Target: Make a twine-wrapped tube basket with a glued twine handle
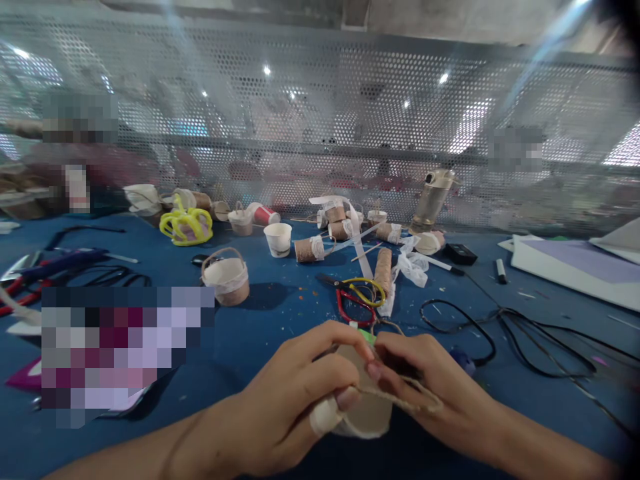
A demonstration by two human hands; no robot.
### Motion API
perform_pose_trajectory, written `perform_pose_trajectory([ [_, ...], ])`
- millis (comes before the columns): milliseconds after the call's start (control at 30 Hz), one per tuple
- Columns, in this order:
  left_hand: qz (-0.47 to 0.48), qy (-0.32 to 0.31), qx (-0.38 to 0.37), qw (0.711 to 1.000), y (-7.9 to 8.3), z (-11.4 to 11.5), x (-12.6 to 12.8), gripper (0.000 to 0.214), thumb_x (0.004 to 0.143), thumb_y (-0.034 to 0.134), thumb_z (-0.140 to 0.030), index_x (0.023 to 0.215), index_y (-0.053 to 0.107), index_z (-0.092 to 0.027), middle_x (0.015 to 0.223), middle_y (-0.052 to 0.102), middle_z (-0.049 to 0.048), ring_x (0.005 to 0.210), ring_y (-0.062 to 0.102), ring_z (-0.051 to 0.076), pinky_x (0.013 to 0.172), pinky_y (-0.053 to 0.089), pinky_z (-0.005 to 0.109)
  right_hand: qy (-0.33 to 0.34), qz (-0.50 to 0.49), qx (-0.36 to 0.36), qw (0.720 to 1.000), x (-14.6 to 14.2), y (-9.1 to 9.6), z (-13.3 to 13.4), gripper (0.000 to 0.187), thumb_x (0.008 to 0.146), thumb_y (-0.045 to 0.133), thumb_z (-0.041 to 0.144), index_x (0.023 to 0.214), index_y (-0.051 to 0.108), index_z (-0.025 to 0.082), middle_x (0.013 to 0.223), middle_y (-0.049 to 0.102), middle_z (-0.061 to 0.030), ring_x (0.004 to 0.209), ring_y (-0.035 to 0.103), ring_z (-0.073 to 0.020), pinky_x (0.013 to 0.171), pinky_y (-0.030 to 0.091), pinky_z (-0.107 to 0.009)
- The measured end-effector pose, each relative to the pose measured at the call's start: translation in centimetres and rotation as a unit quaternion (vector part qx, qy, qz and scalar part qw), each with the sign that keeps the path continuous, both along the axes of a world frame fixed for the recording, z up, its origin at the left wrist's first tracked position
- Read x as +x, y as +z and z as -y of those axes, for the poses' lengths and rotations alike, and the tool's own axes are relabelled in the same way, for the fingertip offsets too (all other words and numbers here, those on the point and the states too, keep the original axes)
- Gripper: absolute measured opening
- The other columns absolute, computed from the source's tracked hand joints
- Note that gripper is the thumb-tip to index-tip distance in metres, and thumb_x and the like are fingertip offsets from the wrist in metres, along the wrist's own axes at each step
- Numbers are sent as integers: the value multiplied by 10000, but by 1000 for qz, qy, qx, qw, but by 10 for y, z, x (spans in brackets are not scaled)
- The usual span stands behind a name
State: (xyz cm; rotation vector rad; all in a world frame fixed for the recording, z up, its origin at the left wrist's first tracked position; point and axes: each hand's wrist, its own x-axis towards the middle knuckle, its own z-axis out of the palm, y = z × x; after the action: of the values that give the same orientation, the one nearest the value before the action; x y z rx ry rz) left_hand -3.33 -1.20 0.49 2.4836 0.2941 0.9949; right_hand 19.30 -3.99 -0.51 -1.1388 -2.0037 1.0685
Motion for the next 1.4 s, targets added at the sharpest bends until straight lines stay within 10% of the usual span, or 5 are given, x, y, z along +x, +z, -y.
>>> perform_pose_trajectory([
  [467,-13,-19,109,994,-7,-3,7,236,1063,315,-284,937,481,-173,1075,590,120,1022,599,217,924,531,364,-60,73,17,995,-1,-6,-1,203,860,546,256,702,428,208,623,371,69,577,290,-104,520,247,-232],
  [933,-29,39,61,997,-8,-8,-1,99,1017,400,-194,965,484,-182,1172,598,127,1071,602,221,928,537,351,-39,123,157,979,6,-5,0,228,977,459,223,763,381,226,630,397,78,542,301,-98,524,240,-243],
  [1400,-4,7,109,994,-5,-5,2,123,1019,388,-201,969,492,-158,1112,622,147,1045,613,234,907,555,359,-53,141,92,984,4,-7,-1,330,956,522,357,692,390,209,622,376,62,568,267,-104,518,212,-246],
])
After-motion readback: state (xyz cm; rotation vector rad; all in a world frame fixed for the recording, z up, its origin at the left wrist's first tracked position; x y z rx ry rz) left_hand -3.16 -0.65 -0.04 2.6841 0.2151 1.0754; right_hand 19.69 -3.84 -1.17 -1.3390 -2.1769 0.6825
